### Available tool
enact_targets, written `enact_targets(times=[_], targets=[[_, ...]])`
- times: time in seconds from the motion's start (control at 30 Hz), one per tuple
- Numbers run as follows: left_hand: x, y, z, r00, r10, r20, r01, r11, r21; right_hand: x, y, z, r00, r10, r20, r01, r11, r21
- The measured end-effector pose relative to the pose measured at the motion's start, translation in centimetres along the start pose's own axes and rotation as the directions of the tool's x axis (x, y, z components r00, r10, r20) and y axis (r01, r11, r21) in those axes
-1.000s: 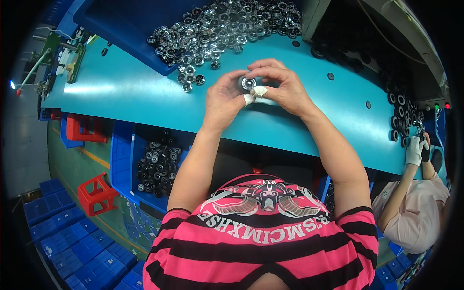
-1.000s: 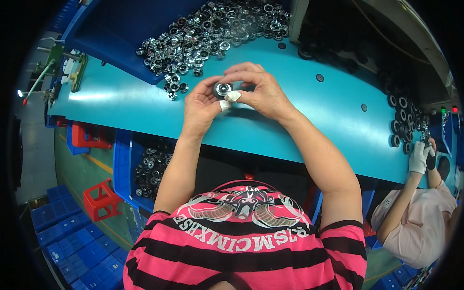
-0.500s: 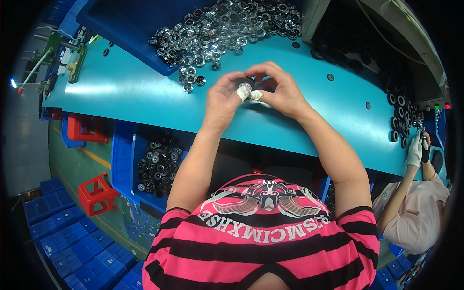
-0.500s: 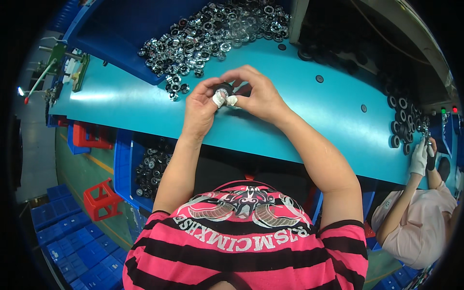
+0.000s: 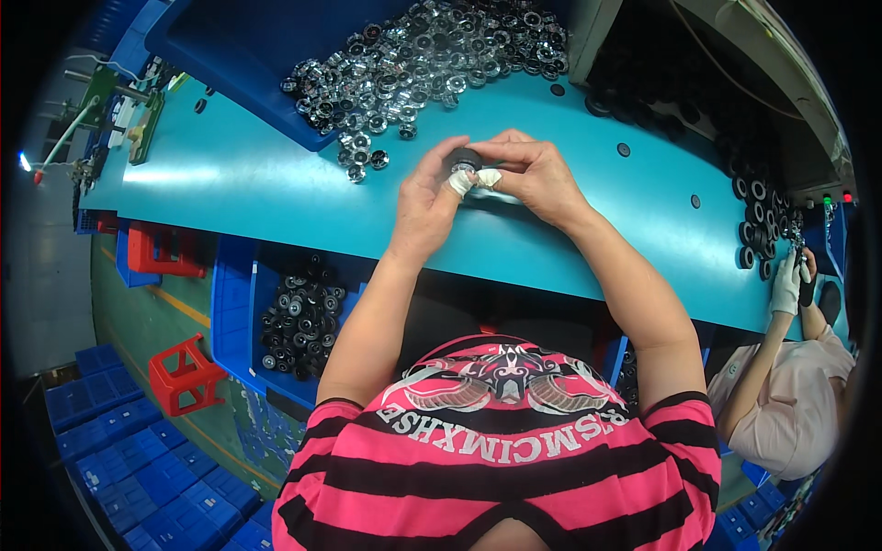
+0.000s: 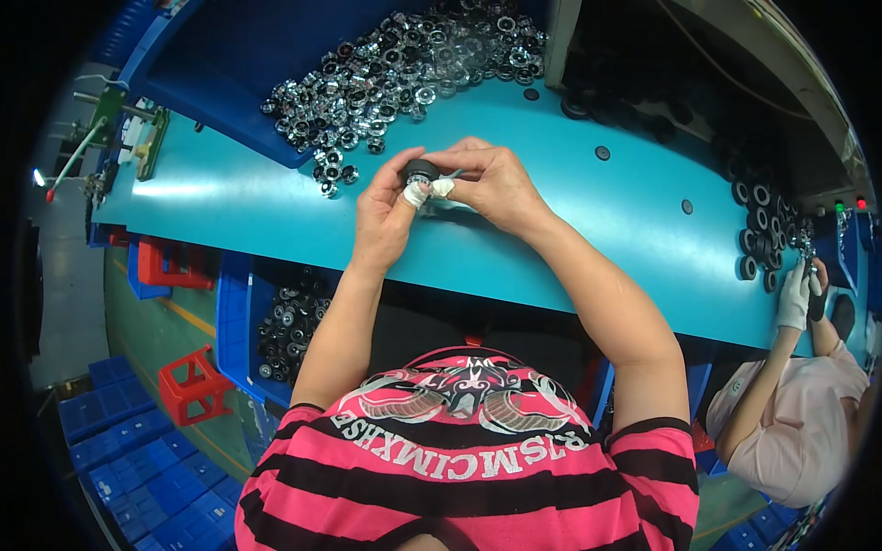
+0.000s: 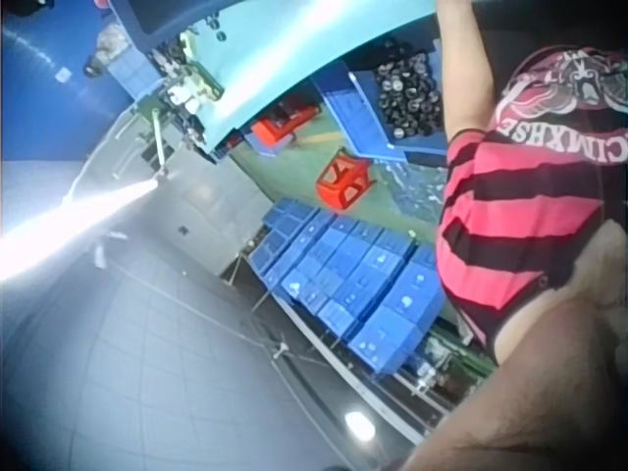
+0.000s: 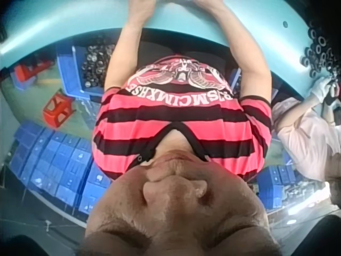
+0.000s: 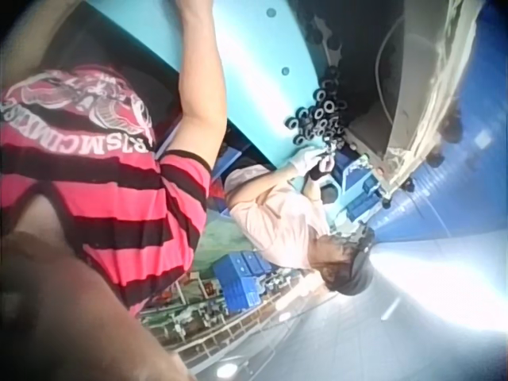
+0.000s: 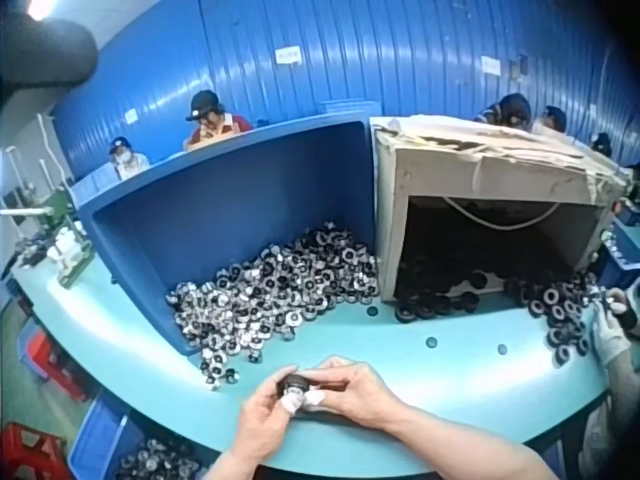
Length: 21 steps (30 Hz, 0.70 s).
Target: Assembling small plastic and metal components at a factory workbench.
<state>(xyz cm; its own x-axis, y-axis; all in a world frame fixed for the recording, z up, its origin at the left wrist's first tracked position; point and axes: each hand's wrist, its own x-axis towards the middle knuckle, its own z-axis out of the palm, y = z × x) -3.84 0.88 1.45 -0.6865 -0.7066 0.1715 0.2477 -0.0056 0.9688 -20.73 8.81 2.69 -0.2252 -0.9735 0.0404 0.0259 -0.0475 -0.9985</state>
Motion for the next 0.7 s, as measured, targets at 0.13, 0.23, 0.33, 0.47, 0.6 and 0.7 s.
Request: enact_targets(times=[0.13, 0.23, 0.33, 0.47, 0.6, 0.7], targets=[[0.0, 0.1, 0.1, 0.999, -0.004, -0.053, 0.011, 0.991, 0.136, 0.0, -0.5, -0.2, 1.000, 0.007, -0.021, -0.008, 0.997, -0.075], [-0.3, -0.2, 0.2, 0.994, 0.034, -0.102, -0.019, 0.990, 0.142, 0.0, -0.4, 0.0, 1.000, 0.009, -0.015, -0.011, 0.993, -0.119], [-0.5, 0.0, 0.2, 0.988, 0.051, -0.145, -0.024, 0.983, 0.181, -0.1, 0.6, 0.3, 1.000, 0.020, -0.019, -0.021, 0.998, -0.061], [-0.4, 0.5, 0.1, 0.985, 0.012, -0.169, 0.018, 0.984, 0.179, -0.4, 0.5, 1.2, 0.998, 0.048, -0.041, -0.045, 0.996, 0.083], [0.2, 0.3, -0.9, 0.990, -0.091, -0.112, 0.097, 0.994, 0.045, -0.3, -0.2, 1.6, 0.994, 0.098, -0.050, -0.089, 0.984, 0.155], [0.3, 0.8, -0.4, 0.988, -0.133, -0.082, 0.130, 0.991, -0.042, 0.1, -0.7, 1.0, 0.985, 0.168, -0.025, -0.162, 0.972, 0.172]])
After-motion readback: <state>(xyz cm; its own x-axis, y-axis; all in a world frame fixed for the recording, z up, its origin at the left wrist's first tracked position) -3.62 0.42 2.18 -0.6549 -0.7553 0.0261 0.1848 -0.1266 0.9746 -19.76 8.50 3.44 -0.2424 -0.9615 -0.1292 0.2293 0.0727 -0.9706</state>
